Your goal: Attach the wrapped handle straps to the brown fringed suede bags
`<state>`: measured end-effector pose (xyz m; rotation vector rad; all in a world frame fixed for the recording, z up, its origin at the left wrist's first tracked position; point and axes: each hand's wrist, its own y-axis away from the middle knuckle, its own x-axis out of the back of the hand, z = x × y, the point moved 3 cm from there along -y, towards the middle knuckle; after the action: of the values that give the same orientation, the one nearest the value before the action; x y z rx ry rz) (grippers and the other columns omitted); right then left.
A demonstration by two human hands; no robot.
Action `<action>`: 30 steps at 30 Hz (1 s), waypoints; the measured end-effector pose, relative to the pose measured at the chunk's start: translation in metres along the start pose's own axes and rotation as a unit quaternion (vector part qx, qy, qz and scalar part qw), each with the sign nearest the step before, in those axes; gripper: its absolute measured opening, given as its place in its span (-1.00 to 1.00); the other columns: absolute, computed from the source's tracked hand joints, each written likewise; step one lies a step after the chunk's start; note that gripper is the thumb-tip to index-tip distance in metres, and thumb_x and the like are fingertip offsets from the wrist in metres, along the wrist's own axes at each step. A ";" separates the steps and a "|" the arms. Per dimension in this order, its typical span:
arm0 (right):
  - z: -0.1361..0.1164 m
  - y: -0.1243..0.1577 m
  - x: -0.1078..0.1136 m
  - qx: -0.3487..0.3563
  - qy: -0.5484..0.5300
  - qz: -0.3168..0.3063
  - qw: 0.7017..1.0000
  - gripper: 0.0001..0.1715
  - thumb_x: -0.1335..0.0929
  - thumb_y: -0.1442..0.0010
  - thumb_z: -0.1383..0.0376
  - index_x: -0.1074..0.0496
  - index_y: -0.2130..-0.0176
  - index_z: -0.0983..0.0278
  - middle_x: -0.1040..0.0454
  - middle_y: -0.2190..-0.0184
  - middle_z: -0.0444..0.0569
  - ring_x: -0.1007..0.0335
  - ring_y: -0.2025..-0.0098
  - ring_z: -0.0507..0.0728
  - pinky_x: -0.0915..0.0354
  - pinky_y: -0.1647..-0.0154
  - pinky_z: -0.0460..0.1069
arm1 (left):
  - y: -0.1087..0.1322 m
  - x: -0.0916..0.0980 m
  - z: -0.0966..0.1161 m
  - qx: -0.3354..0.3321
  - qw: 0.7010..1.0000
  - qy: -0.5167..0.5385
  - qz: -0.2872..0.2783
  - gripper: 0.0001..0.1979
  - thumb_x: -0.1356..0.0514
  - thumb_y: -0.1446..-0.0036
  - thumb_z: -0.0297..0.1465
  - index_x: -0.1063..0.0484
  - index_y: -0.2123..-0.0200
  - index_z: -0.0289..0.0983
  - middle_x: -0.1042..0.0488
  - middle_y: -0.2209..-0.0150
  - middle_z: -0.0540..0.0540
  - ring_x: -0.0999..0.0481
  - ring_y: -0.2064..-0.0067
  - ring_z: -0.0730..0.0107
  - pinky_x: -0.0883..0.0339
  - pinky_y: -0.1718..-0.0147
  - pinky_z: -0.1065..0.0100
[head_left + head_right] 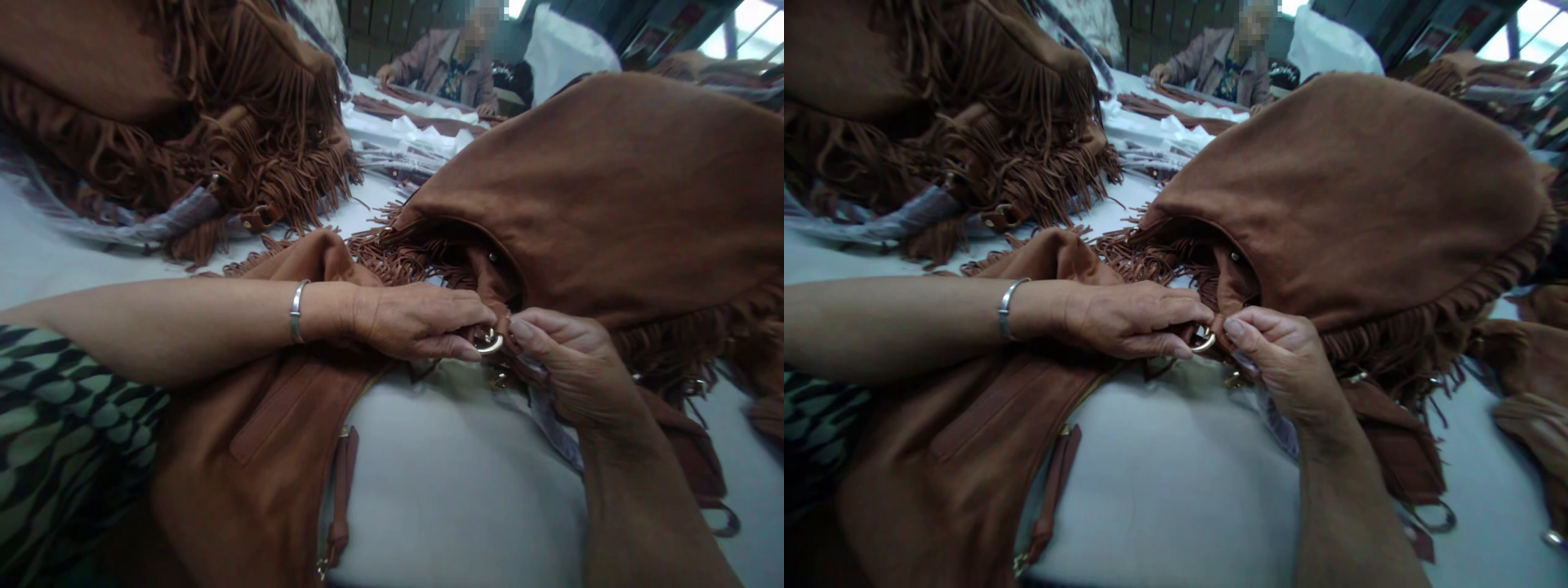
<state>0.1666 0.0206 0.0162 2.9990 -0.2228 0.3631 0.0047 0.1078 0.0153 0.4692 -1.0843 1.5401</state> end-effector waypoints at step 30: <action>-0.005 0.011 -0.004 -0.034 -0.050 0.026 0.998 -0.74 -0.45 -0.04 0.16 -0.48 0.47 0.32 -0.22 0.67 -0.18 0.00 0.68 -0.10 0.11 0.73 -0.17 | -0.002 0.001 -0.002 0.069 0.996 0.017 0.054 -0.64 -0.14 -0.16 -0.37 -0.24 0.00 -0.40 -0.43 0.22 -0.14 -0.41 0.21 0.38 -0.29 0.24 0.41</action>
<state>0.1595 0.0108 0.0208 2.9509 -0.3172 0.2045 0.0073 0.1100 0.0159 0.4822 -0.9953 1.7204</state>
